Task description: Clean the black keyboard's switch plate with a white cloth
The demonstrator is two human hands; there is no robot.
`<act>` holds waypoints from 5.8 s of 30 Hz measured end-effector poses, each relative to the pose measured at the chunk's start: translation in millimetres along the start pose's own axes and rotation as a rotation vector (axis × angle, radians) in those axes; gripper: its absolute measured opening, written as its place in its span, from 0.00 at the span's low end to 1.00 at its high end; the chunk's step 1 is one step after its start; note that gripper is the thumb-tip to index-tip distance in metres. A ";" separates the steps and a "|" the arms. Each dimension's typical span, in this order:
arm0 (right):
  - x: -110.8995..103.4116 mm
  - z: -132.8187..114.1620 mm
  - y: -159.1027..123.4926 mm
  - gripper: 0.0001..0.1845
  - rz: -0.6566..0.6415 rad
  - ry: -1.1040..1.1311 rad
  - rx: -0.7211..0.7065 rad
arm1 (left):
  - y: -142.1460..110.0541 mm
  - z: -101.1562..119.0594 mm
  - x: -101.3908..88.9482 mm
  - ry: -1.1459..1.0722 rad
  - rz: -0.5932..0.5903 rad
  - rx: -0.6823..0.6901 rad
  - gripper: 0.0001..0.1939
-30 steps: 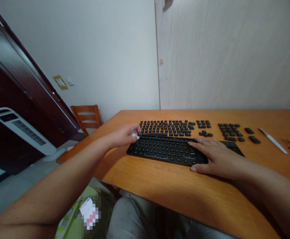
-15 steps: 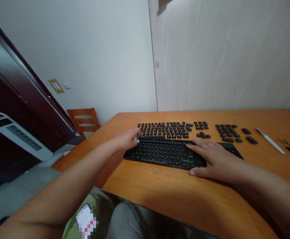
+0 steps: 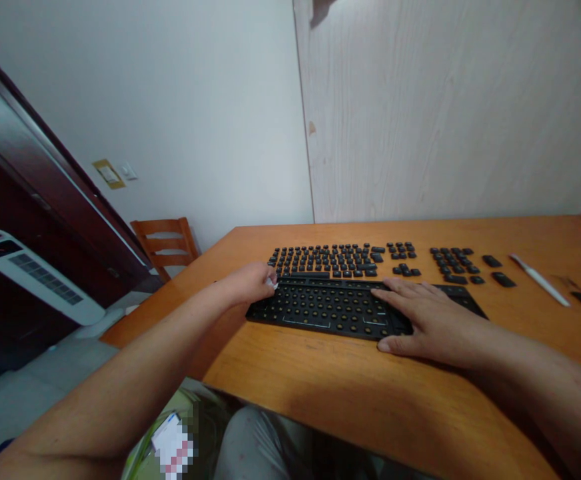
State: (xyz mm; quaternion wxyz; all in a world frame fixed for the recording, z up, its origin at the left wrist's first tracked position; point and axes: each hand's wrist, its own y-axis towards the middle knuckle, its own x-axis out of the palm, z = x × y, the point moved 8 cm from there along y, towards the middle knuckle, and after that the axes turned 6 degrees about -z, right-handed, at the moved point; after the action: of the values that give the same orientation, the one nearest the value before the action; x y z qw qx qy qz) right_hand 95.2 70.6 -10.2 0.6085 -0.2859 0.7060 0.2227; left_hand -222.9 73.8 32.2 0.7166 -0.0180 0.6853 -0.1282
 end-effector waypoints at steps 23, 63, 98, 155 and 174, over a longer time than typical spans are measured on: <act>-1.1 -0.1 -0.5 0.52 0.008 0.040 -0.012 | -2.8 9.7 1.3 0.035 0.011 0.152 0.10; -0.9 1.3 -1.0 0.51 0.007 0.015 -0.017 | -26.5 37.7 -3.2 0.101 0.052 0.182 0.17; -2.8 -1.2 0.5 0.52 -0.005 0.009 -0.012 | -58.8 67.2 1.7 0.234 0.047 0.317 0.14; -3.2 -1.1 -0.8 0.53 0.000 -0.013 -0.016 | -18.5 52.6 2.2 0.081 0.080 0.250 0.08; -4.8 -1.9 -1.1 0.51 0.009 -0.010 -0.031 | -35.6 55.9 7.7 -0.057 0.065 0.339 0.09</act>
State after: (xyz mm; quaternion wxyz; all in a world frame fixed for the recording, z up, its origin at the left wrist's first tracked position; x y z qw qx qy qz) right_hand 95.0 69.1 -5.2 0.6066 -0.2910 0.7007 0.2376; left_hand -173.2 29.5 35.2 0.7323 0.1218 0.6336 -0.2180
